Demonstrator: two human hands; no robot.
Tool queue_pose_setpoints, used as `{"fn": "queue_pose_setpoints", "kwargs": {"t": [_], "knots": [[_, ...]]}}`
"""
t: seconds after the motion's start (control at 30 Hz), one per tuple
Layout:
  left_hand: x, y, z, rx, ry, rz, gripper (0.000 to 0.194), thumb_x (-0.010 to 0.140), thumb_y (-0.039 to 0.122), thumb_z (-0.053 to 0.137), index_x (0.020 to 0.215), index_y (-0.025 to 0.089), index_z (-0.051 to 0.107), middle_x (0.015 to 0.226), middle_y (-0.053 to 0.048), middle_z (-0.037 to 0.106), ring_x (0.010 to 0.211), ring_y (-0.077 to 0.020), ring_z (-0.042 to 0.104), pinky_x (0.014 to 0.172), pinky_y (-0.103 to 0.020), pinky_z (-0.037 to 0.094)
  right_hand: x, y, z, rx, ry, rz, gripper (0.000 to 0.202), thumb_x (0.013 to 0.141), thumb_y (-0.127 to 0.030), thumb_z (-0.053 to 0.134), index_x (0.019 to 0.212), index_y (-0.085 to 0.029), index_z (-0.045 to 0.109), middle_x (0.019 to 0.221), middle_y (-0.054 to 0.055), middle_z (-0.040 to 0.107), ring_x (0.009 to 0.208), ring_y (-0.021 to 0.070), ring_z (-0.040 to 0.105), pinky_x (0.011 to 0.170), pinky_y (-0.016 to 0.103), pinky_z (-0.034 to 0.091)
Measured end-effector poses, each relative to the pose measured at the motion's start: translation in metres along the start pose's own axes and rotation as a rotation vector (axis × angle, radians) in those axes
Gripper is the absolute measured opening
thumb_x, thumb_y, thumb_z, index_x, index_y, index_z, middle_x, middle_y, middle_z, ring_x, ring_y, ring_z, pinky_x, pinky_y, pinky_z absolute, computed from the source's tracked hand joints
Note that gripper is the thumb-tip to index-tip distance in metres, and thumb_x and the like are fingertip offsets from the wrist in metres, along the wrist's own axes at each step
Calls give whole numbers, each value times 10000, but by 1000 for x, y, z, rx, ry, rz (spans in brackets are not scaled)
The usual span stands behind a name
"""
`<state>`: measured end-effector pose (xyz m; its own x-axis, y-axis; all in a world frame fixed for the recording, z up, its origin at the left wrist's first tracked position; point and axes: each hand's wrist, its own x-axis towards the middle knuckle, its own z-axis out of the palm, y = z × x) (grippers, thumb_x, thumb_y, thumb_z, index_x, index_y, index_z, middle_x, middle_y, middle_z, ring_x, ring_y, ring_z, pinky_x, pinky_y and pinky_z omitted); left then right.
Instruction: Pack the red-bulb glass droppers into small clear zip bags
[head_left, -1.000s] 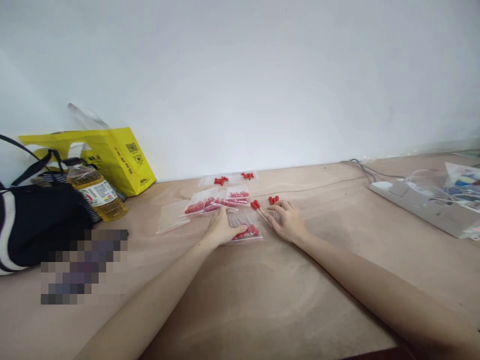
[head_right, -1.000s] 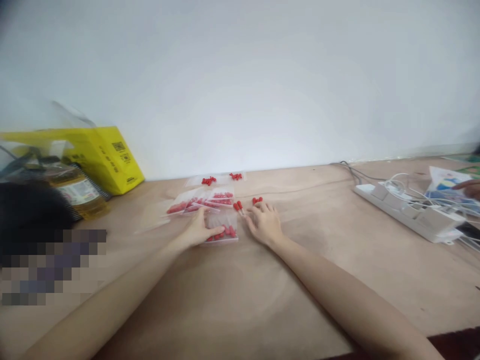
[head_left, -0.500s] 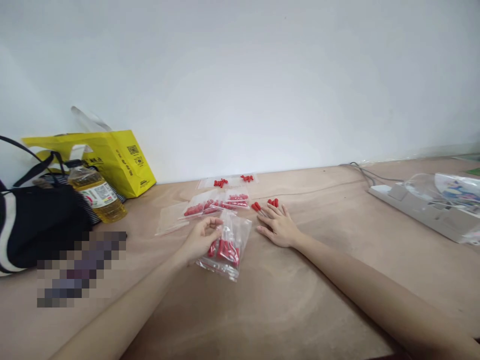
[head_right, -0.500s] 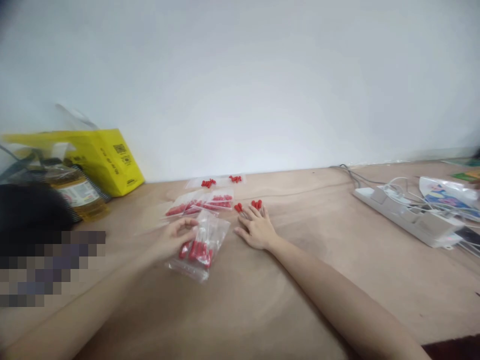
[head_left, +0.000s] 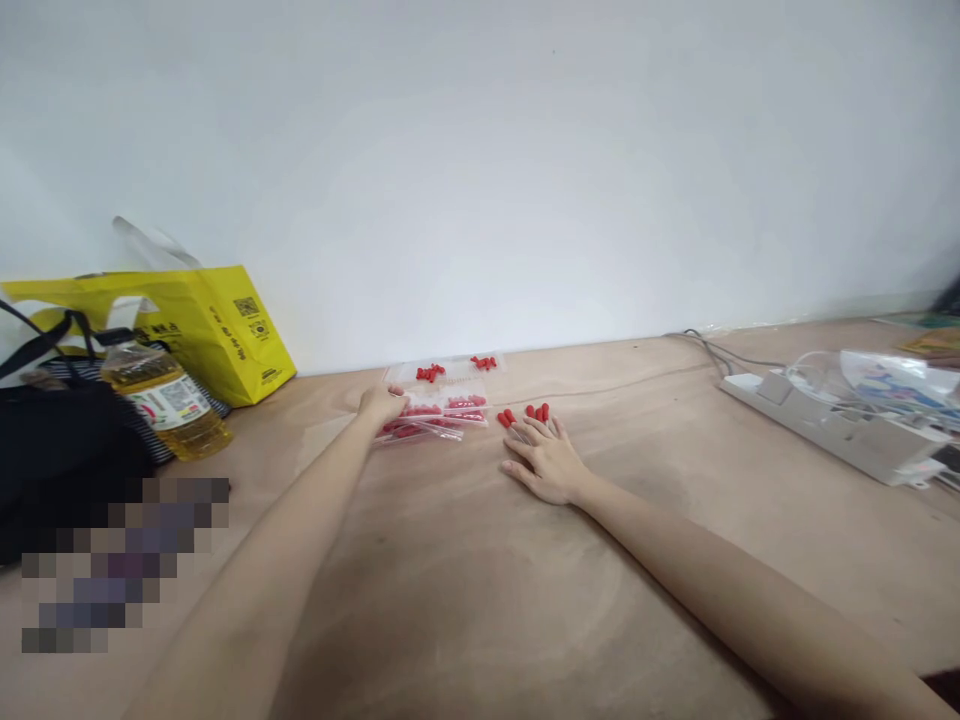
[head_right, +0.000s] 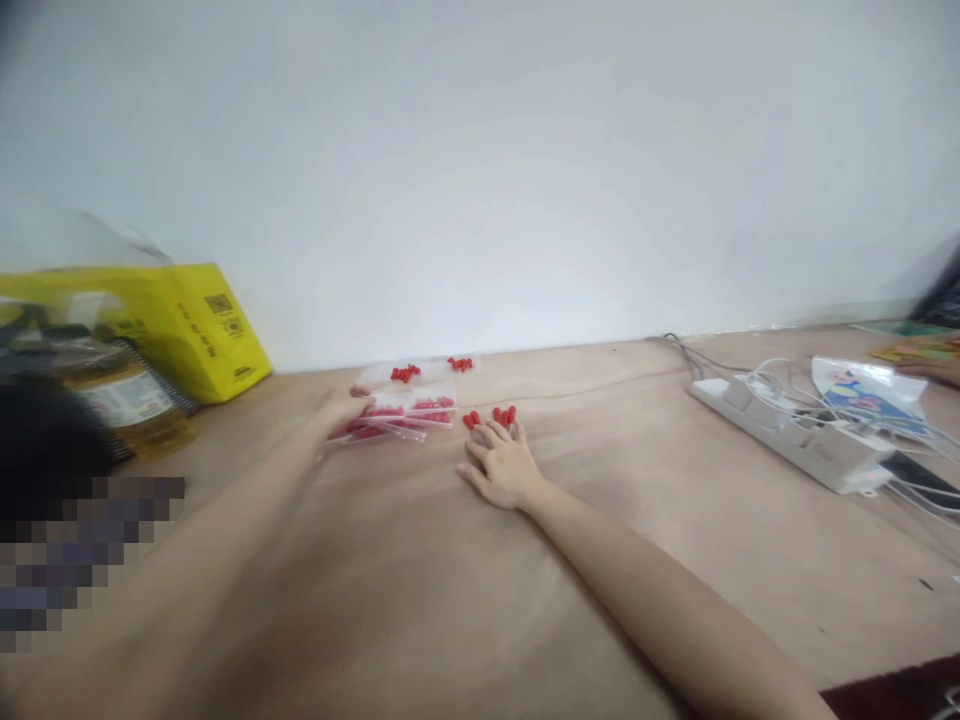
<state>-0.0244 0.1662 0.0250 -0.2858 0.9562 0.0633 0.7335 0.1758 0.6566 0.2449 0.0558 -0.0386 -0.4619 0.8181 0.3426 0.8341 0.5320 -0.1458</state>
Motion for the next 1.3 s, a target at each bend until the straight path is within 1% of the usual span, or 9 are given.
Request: {"fn": "queue_pose_setpoints", "kwargs": {"t": [0.2, 0.37, 0.5, 0.77, 0.93, 1.0, 1.17, 1.23, 1.3], "knots": [[-29, -50, -30, 156, 119, 192, 246, 766, 319, 500, 934, 164, 591, 1096, -93, 571, 1114, -292, 447, 945, -378, 331, 0, 0, -1, 11, -8, 3, 474, 855, -509, 277, 1158, -235, 516, 1309, 94, 408, 1236, 267, 270, 978, 545, 120], [-62, -113, -73, 264, -37, 313, 549, 634, 513, 501, 1042, 148, 551, 1186, -110, 529, 1111, -295, 461, 939, -364, 351, 0, -1, -3, 18, -12, 0, 454, 854, -499, 290, 1133, -232, 529, 1282, 96, 432, 1213, 252, 298, 975, 519, 134], [-72, -131, -87, 366, -94, 451, 489, 649, 562, 443, 920, 180, 584, 999, -84, 621, 960, -265, 555, 856, -331, 410, 0, 0, -3, 20, -18, -4, 442, 849, -498, 309, 1113, -229, 539, 1259, 98, 446, 1196, 249, 307, 970, 487, 163], [-96, -104, -78, 320, -3, 350, 182, 599, 396, 512, 541, 225, 537, 591, -31, 628, 619, -243, 585, 576, -296, 431, -1, 1, -1, 26, 19, -11, 423, 845, -487, 334, 1087, -221, 556, 1221, 97, 470, 1165, 243, 336, 958, 464, 200], [-145, -60, -49, -128, -478, 198, 196, 591, 365, 584, 511, 195, 529, 399, 28, 543, 388, -141, 505, 399, -215, 377, -1, 1, -1, 47, 60, -30, 367, 841, -453, 375, 1032, -221, 587, 1183, 84, 501, 1118, 235, 382, 941, 434, 228], [-159, -39, -26, -220, -517, 191, 172, 586, 300, 597, 503, 187, 500, 372, 41, 531, 351, -114, 482, 381, -195, 360, -2, 1, -2, 63, 92, -42, 337, 839, -425, 395, 1012, -219, 597, 1164, 81, 516, 1093, 224, 403, 940, 418, 231], [-164, -2, 31, -302, -501, 248, 64, 663, 205, 566, 636, 157, 534, 494, 1, 606, 475, -137, 593, 473, -219, 455, -5, 1, -2, 96, 162, -71, 261, 830, -335, 434, 982, -219, 611, 1045, 62, 579, 1008, 198, 451, 925, 380, 240], [-160, 4, 42, -297, -489, 245, 115, 708, 253, 558, 743, 144, 557, 584, -26, 636, 530, -159, 620, 517, -258, 489, -5, 1, -2, 104, 174, -80, 247, 825, -302, 440, 976, -214, 614, 992, 59, 595, 976, 196, 460, 910, 373, 250], [-155, 5, 41, -214, -424, 369, 205, 727, 316, 568, 844, 148, 575, 715, -58, 658, 652, -195, 635, 626, -323, 507, -5, 1, -2, 115, 183, -86, 239, 820, -266, 438, 973, -209, 613, 952, 60, 601, 951, 196, 463, 891, 371, 260]]}}
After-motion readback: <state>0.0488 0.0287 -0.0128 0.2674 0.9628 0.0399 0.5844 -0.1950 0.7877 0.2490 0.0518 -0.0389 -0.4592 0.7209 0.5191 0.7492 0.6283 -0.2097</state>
